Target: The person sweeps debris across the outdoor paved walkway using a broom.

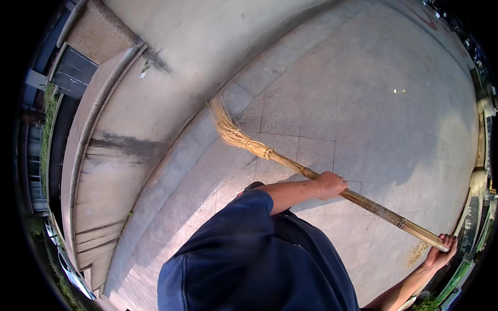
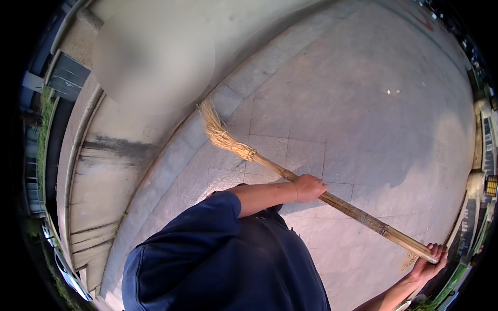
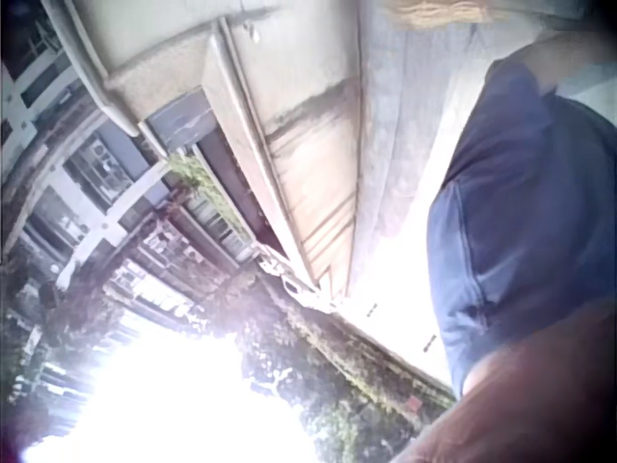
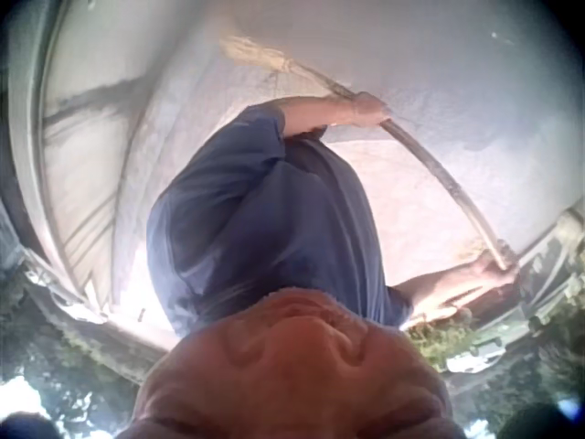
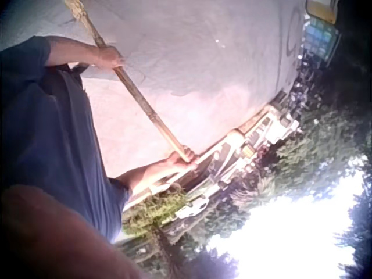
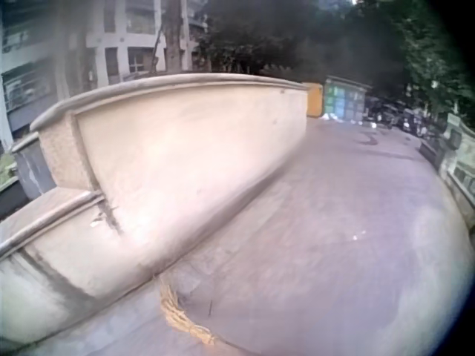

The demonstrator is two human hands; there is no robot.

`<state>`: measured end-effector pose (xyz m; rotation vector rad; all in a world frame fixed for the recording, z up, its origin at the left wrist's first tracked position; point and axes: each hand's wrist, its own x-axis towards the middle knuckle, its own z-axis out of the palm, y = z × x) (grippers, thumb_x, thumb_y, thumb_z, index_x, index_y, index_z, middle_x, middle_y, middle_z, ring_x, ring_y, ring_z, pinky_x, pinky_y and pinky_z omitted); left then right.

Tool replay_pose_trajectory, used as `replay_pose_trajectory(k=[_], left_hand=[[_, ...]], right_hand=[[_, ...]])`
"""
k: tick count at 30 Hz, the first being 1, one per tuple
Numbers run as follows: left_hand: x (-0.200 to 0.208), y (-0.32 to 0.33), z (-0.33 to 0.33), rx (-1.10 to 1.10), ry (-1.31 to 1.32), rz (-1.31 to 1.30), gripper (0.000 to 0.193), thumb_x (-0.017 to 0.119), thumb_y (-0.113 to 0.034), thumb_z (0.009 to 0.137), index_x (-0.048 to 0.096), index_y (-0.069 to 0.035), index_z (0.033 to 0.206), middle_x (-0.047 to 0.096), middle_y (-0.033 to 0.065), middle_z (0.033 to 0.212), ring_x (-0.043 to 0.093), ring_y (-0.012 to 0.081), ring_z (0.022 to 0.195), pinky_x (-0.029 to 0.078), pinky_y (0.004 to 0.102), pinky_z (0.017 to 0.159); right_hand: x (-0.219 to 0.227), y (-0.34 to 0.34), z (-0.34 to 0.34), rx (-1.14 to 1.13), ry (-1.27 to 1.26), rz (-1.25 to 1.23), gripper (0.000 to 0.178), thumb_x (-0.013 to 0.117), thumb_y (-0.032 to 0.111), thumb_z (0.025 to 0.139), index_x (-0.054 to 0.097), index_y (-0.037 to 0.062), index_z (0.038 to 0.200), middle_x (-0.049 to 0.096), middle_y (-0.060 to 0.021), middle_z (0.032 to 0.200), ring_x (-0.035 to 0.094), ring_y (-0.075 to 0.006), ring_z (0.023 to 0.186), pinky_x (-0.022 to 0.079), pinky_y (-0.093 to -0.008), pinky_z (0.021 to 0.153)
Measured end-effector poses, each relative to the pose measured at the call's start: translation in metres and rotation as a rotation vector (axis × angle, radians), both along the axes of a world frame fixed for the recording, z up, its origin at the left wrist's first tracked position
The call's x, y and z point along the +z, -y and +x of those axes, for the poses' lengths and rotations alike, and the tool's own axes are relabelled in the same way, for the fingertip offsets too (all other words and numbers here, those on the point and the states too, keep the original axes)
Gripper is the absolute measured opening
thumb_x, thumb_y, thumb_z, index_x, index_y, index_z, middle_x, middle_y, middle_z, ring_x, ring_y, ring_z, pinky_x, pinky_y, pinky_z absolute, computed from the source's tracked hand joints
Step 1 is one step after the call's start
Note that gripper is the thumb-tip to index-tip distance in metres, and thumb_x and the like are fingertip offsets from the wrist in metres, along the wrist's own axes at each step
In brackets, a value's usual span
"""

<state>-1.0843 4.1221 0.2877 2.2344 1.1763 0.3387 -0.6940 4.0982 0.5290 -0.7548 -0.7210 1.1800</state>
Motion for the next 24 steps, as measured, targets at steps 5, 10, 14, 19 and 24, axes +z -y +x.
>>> replay_pose_trajectory(k=[5,10,14,19,24], left_hand=[[-0.027,-0.008,-0.034,0.121,0.062,-0.018,0.025,0.064,-0.022,0.066,0.052,-0.008,0.083,0.057,0.0089,0.081,0.058,0.0267,0.075,0.047,0.0387,0.064],[-0.015,-0.101,-0.062,0.177,0.156,0.077,0.022,0.066,-0.021,0.064,0.053,-0.01,0.078,0.057,0.007,0.078,0.057,0.0267,0.073,0.046,0.0378,0.064],[0.005,-0.206,-0.084,0.172,0.235,0.113,0.017,0.066,-0.016,0.064,0.054,-0.011,0.075,0.057,0.0066,0.072,0.057,0.026,0.074,0.044,0.0389,0.064],[0.034,-0.309,-0.094,0.093,0.268,0.177,0.01,0.061,-0.015,0.068,0.054,-0.011,0.073,0.057,0.006,0.075,0.056,0.0265,0.076,0.044,0.0391,0.064],[0.075,-0.334,-0.049,-0.042,0.319,0.128,0.007,0.058,-0.015,0.07,0.054,-0.011,0.074,0.058,0.0067,0.074,0.057,0.0268,0.076,0.045,0.0391,0.066]], right_hand=[[-0.005,-0.079,-0.069,0.24,0.05,-0.001,0.011,0.048,0.014,0.086,0.041,0.0045,0.085,0.03,-0.0001,0.064,0.032,-0.0125,0.06,0.037,-0.0309,0.069],[0.04,-0.134,-0.121,0.257,0.145,0.092,0.012,0.049,0.015,0.085,0.042,0.0048,0.085,0.029,0.0013,0.064,0.031,-0.0115,0.06,0.034,-0.0311,0.072],[0.064,-0.143,-0.162,0.162,0.177,0.16,0.014,0.052,0.011,0.081,0.038,0.0072,0.079,0.027,0.0012,0.063,0.031,-0.0128,0.061,0.034,-0.033,0.08],[0.095,-0.174,-0.198,0.063,0.191,0.244,0.018,0.051,0.011,0.082,0.035,0.0082,0.072,0.026,-0.0001,0.064,0.03,-0.0129,0.063,0.034,-0.0342,0.083],[0.144,-0.188,-0.121,-0.019,0.352,0.377,0.015,0.05,0.009,0.08,0.036,0.0044,0.078,0.028,-0.0011,0.065,0.03,-0.0128,0.064,0.033,-0.0329,0.08]])
